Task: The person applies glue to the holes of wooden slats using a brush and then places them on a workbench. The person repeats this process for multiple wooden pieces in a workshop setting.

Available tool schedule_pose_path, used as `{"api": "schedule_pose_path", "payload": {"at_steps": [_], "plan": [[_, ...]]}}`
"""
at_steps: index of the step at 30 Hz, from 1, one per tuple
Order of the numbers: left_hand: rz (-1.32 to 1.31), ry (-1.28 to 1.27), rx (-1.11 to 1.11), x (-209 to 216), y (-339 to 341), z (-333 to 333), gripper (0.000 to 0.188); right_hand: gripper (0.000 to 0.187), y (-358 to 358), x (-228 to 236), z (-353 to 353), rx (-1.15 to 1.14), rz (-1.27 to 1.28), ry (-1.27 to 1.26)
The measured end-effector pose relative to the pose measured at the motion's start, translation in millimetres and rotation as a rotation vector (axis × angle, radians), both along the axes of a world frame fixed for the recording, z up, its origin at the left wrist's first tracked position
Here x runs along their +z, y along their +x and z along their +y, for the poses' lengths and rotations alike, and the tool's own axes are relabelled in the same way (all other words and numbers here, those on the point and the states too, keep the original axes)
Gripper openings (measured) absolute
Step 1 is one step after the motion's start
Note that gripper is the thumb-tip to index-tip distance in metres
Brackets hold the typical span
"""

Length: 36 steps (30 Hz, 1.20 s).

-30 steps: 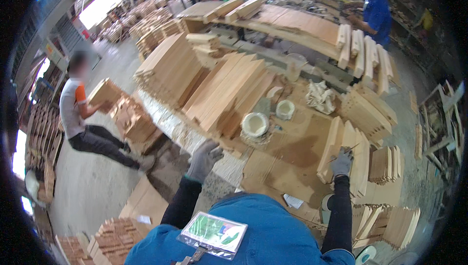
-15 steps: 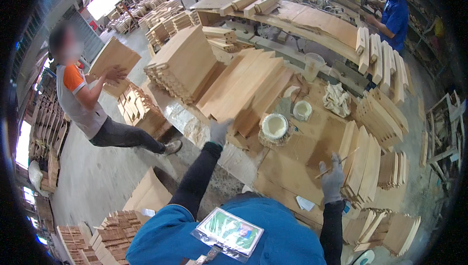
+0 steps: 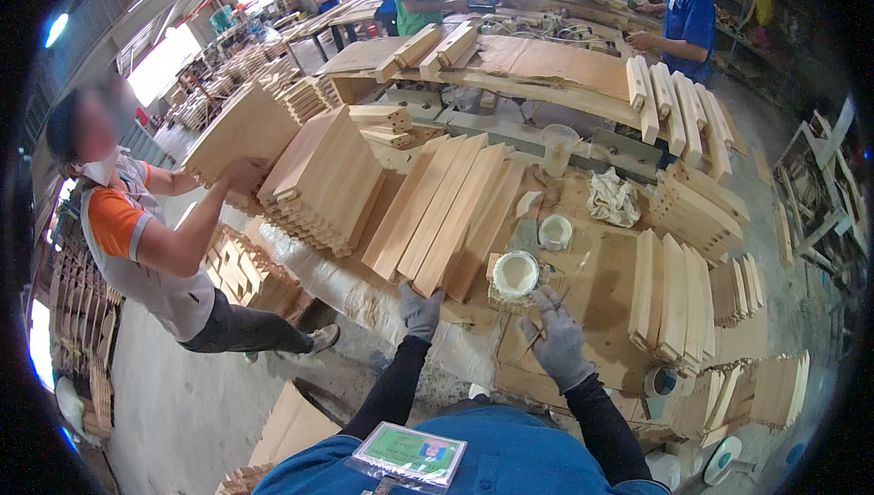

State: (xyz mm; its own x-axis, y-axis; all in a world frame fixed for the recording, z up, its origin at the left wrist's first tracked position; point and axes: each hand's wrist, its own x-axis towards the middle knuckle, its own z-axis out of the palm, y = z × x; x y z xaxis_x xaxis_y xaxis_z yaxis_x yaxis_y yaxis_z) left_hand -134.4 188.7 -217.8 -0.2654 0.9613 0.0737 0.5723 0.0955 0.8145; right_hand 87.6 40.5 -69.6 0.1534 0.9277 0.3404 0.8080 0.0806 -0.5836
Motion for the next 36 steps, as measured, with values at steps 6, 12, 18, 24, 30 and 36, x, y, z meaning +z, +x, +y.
{"api": "schedule_pose_path", "payload": {"at_steps": [6, 12, 18, 24, 30, 36], "plan": [[0.287, 0.028, -0.276, 20.9, -61.1, -41.9, 0.069, 0.047, -20.5, 2.9, -5.3, 0.047, -0.082, 0.062], [0.298, -0.240, -0.319, 51.3, -111.5, -97.8, 0.076, 0.047, -29.8, 5.8, -1.2, 0.050, -0.012, 0.089], [-0.442, -0.719, -0.808, 18.5, -139.9, -40.2, 0.059, 0.046, -30.8, 15.9, -10.3, 0.023, 0.018, 0.117], [-1.069, -1.058, -0.644, 21.6, -126.8, -15.7, 0.056, 0.044, -23.8, 3.8, -26.4, -0.009, 0.029, 0.088], [-1.012, -0.925, -0.666, 42.1, -94.9, -34.1, 0.053, 0.044, -23.0, -1.3, -37.0, -0.027, 0.065, 0.095], [-0.777, -0.571, -0.766, 111.8, -76.1, -93.5, 0.064, 0.044, -19.0, 17.5, -18.8, -0.049, 0.436, 0.184]]}}
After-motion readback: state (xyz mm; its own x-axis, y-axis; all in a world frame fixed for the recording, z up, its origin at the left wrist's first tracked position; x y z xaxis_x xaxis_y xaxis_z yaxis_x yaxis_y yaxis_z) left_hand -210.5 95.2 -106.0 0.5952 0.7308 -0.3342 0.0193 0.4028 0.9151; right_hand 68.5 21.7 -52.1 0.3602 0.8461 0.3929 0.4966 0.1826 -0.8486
